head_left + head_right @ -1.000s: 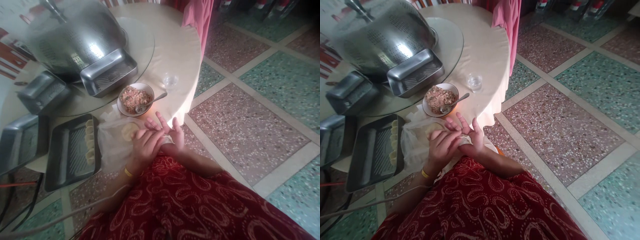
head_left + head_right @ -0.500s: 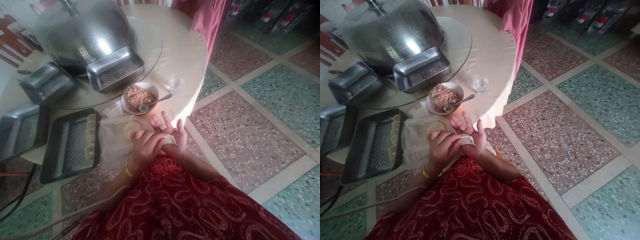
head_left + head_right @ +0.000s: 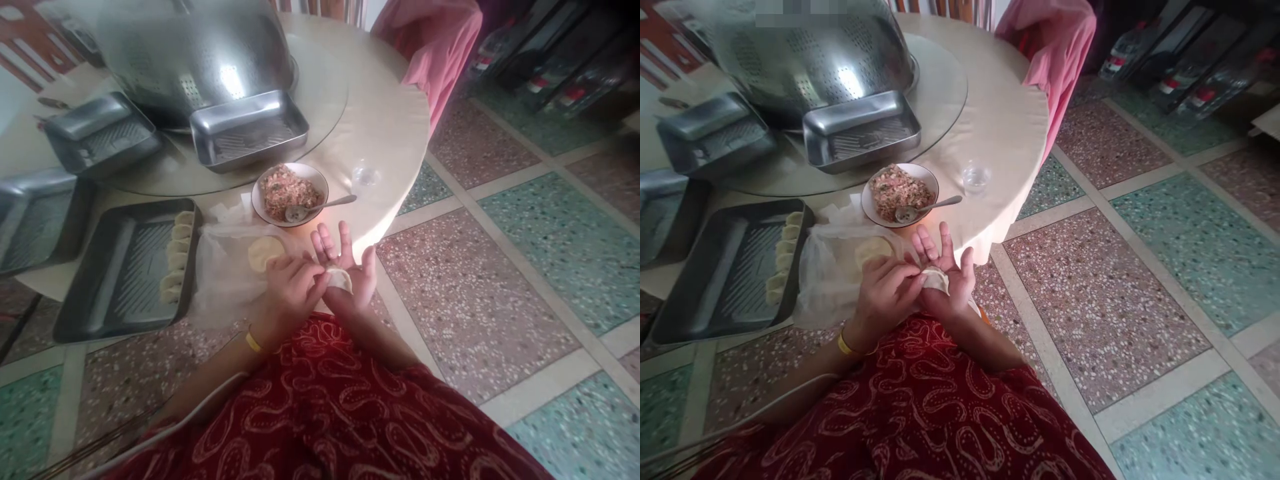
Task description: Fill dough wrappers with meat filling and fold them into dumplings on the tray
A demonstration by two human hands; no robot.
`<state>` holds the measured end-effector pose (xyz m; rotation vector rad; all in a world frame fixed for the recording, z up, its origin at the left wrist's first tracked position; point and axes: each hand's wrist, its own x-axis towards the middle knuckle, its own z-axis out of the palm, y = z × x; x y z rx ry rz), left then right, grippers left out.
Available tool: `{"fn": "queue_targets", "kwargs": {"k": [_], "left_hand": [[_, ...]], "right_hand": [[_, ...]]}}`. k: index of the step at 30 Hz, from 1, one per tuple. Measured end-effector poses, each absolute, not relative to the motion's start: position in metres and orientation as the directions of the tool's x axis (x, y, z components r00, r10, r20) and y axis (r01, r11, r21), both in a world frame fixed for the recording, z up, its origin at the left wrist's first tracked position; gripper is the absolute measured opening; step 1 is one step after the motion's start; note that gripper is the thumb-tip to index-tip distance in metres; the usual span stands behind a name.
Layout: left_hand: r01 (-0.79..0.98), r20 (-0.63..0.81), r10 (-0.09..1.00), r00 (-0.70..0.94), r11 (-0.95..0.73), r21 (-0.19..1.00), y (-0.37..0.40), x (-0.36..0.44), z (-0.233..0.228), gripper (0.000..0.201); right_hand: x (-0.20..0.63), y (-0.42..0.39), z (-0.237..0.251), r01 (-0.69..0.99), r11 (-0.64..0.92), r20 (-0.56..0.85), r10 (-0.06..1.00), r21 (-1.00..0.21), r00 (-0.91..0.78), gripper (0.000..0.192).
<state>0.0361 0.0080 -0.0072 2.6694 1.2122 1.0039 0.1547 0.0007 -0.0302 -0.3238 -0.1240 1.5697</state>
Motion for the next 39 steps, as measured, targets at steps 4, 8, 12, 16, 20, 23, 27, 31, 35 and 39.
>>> {"fn": "queue_targets", "kwargs": {"k": [4, 8, 12, 16, 20, 23, 27, 31, 35, 39], "left_hand": [[0.671, 0.600, 0.650, 0.466, -0.702, 0.239, 0.005, 0.037, -0.004, 0.010], [0.678, 0.599, 0.660, 0.453, -0.691, 0.248, 0.003, 0.033, -0.006, 0.017], [0.693, 0.559, 0.673, 0.485, -0.685, 0.224, 0.002, 0.031, -0.008, 0.012], [0.693, 0.549, 0.647, 0.528, -0.703, 0.161, 0.000, 0.031, -0.007, 0.016], [0.682, 0.563, 0.645, 0.516, -0.708, 0.185, -0.003, 0.029, -0.007, 0.016], [0.666, 0.558, 0.661, 0.502, -0.707, 0.237, -0.003, 0.031, -0.009, 0.020], [0.657, 0.564, 0.646, 0.514, -0.720, 0.226, -0.004, 0.037, -0.009, 0.008], [0.648, 0.620, 0.566, 0.544, -0.752, 0.118, -0.004, 0.037, -0.009, 0.010], [0.638, 0.622, 0.543, 0.564, -0.765, 0.088, -0.003, 0.030, -0.012, 0.017], [0.640, 0.607, 0.582, 0.542, -0.753, 0.151, 0.000, 0.025, -0.012, 0.026]], "right_hand": [[0.156, 0.004, -0.029, -0.955, -0.004, -0.122, 0.992, -0.296, 0.033, 0.057], [0.159, 0.006, -0.025, -0.947, 0.038, -0.111, 0.991, -0.320, 0.077, 0.055], [0.159, 0.006, -0.024, -0.939, 0.059, -0.107, 0.989, -0.337, 0.101, 0.054], [0.158, 0.004, -0.024, -0.930, 0.071, -0.123, 0.985, -0.361, 0.122, 0.053], [0.159, 0.000, -0.025, -0.913, 0.095, -0.124, 0.980, -0.397, 0.156, 0.053], [0.160, -0.002, -0.025, -0.903, 0.102, -0.126, 0.978, -0.418, 0.169, 0.053], [0.158, -0.005, -0.027, -0.882, 0.106, -0.136, 0.973, -0.459, 0.187, 0.053], [0.157, -0.007, -0.030, -0.874, 0.075, -0.146, 0.976, -0.481, 0.164, 0.056], [0.160, -0.009, -0.036, -0.907, -0.091, -0.186, 0.982, -0.411, -0.015, 0.059], [0.164, -0.009, -0.038, -0.919, -0.160, -0.214, 0.973, -0.361, -0.086, 0.058]]}}
